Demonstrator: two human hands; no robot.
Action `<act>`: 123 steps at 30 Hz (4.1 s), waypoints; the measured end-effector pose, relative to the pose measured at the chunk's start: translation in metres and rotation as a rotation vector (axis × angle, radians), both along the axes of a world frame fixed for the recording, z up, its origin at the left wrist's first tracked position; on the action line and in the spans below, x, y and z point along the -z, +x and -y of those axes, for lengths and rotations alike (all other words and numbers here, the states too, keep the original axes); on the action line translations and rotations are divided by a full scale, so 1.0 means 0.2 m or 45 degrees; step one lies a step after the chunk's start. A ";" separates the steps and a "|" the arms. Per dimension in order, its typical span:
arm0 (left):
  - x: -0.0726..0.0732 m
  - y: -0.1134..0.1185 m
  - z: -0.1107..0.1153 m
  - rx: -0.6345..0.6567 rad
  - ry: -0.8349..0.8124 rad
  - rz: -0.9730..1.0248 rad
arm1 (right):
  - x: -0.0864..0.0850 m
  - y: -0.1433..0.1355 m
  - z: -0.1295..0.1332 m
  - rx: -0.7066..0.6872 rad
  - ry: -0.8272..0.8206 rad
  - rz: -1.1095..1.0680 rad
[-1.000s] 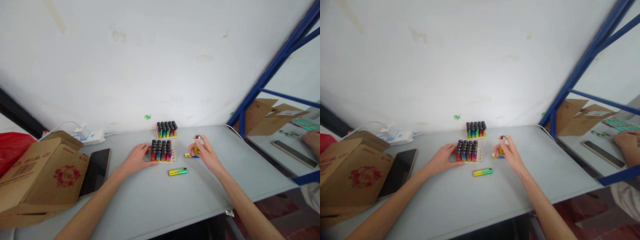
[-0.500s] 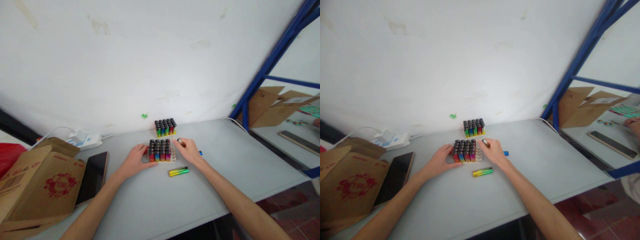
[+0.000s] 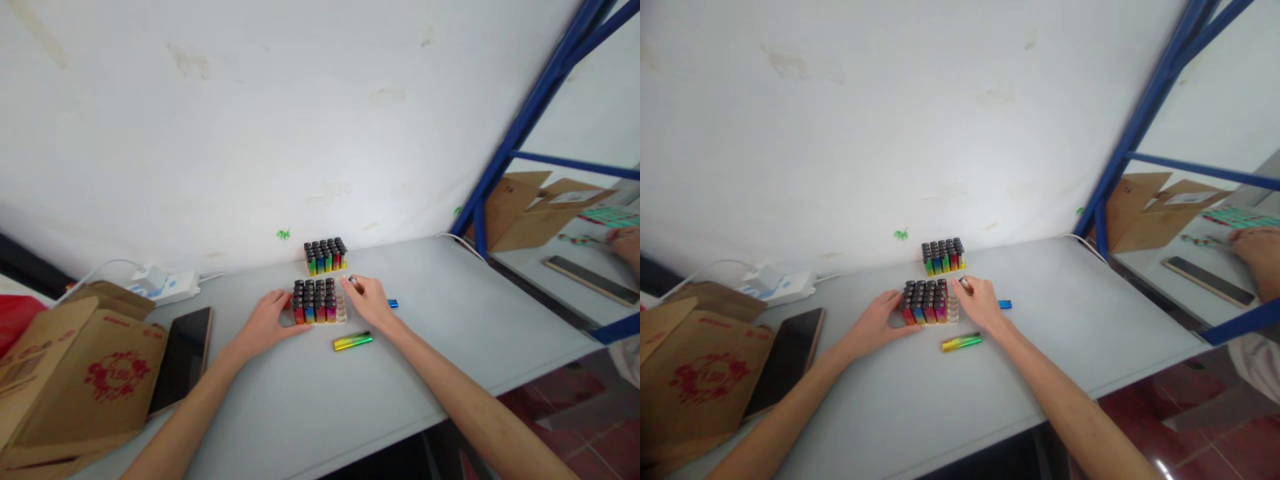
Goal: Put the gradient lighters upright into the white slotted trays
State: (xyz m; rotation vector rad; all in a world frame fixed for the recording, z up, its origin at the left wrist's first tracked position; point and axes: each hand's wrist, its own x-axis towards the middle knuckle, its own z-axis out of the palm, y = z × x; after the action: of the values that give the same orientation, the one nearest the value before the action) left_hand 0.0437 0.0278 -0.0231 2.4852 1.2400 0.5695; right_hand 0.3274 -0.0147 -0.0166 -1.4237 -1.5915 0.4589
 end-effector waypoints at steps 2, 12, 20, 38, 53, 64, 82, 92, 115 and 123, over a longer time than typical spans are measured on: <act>0.00 0.00 0.00 0.005 0.006 0.004 | 0.00 0.00 0.00 -0.014 -0.008 -0.008; 0.01 -0.01 0.00 0.019 0.024 0.004 | 0.00 -0.02 0.02 -0.094 -0.016 0.038; 0.01 -0.01 0.00 0.018 0.008 -0.004 | 0.01 0.05 -0.03 -0.160 0.104 0.245; 0.02 0.00 -0.01 0.013 0.041 0.004 | 0.01 0.17 -0.05 -0.398 0.070 0.728; 0.01 0.00 0.00 0.004 0.029 -0.020 | -0.09 0.69 0.07 -0.285 -0.484 0.372; 0.03 -0.01 -0.01 -0.001 0.045 -0.003 | -0.05 0.37 -0.02 -0.111 -0.109 -0.817; 0.02 0.00 0.00 0.005 0.050 -0.014 | 0.02 0.09 0.03 0.037 -0.064 -0.156; 0.02 0.00 0.00 0.018 0.041 -0.023 | 0.00 0.05 0.04 0.012 -0.051 -0.068; 0.01 0.00 0.00 0.022 0.037 0.012 | -0.03 0.14 0.05 -0.353 -0.057 0.335; 0.01 0.01 0.01 0.016 0.013 -0.006 | -0.04 0.11 0.06 -0.231 -0.080 0.724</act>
State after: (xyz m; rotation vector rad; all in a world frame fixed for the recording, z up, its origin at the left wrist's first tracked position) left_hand 0.0447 0.0267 -0.0258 2.5020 1.2251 0.5688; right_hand 0.3492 -0.0264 -0.0086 -1.5496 -2.1871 0.2136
